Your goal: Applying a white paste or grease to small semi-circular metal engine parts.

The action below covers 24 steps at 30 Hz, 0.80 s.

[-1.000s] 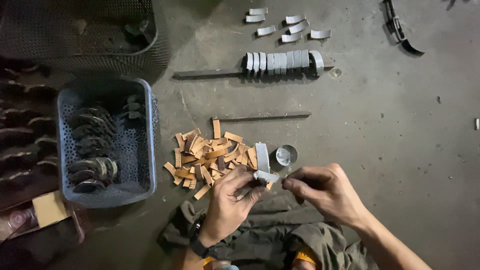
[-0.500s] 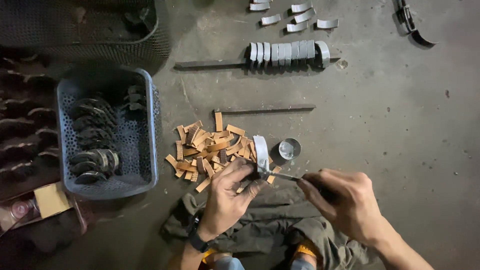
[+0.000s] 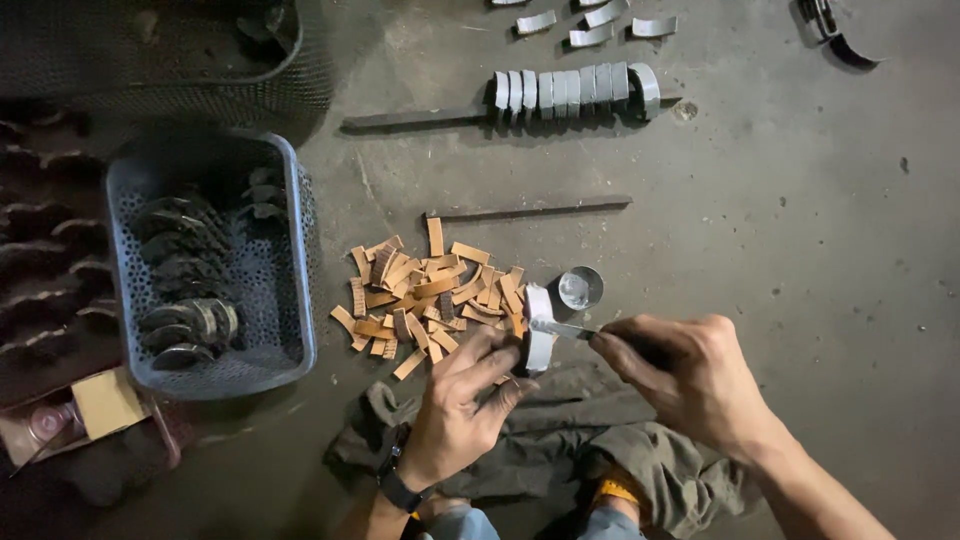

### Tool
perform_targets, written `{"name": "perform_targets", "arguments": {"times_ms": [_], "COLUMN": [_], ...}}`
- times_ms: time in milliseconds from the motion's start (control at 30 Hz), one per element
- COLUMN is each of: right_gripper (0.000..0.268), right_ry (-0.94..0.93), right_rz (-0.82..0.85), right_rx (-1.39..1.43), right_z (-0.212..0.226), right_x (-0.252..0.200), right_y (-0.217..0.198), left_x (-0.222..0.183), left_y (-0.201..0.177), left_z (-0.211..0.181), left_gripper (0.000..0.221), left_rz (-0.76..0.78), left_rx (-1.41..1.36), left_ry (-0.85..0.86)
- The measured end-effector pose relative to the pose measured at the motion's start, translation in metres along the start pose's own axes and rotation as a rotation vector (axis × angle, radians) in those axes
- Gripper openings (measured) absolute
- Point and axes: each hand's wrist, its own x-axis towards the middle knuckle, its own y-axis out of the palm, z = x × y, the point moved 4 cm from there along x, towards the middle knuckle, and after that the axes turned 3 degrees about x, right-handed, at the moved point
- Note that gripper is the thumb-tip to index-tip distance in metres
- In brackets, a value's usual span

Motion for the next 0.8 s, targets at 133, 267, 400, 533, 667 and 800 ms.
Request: {"name": "perform_targets", "arguments": {"times_ms": [133, 267, 400, 533, 667, 800], "right_gripper": [0.023, 0.026, 0.029, 0.025, 0.016, 0.01], "right_ry": [0.194, 0.352, 0.427, 0.468, 0.132, -0.445], "right_rz": [0.049, 0.118, 0.156, 0.168, -0.162, -0.282], "right_rx": [0.065, 0.085, 0.113, 0.282, 0.352, 0.013], "right_z": [-0.002, -0.015, -0.034, -0.058, -0.055, -0.031], "right_x": [0.008, 0.014, 0.017, 0.013, 0.003, -0.009], "right_y": [-0.006, -0.008, -0.007, 0.001, -0.003, 0.012], "left_x": [-0.004, -0.002, -0.008, -0.01, -0.019, -0.029], "left_y": [0.004, 0.005, 0.009, 0.012, 0.018, 0.022], "left_z": [0.006, 0.005, 0.015, 0.023, 0.042, 0.055], "left_gripper": [0.024, 0.026, 0.025, 0.025, 0.024, 0.022], "left_rz": [0.081, 0.148, 0.176, 0.167, 0.142, 0.133], "left_rx": [-0.022, -0.026, -0.079, -0.121, -0.319, -0.515], "left_ry": [-0.054, -0.048, -0.067, -0.042, -0.166, -0.319]}}
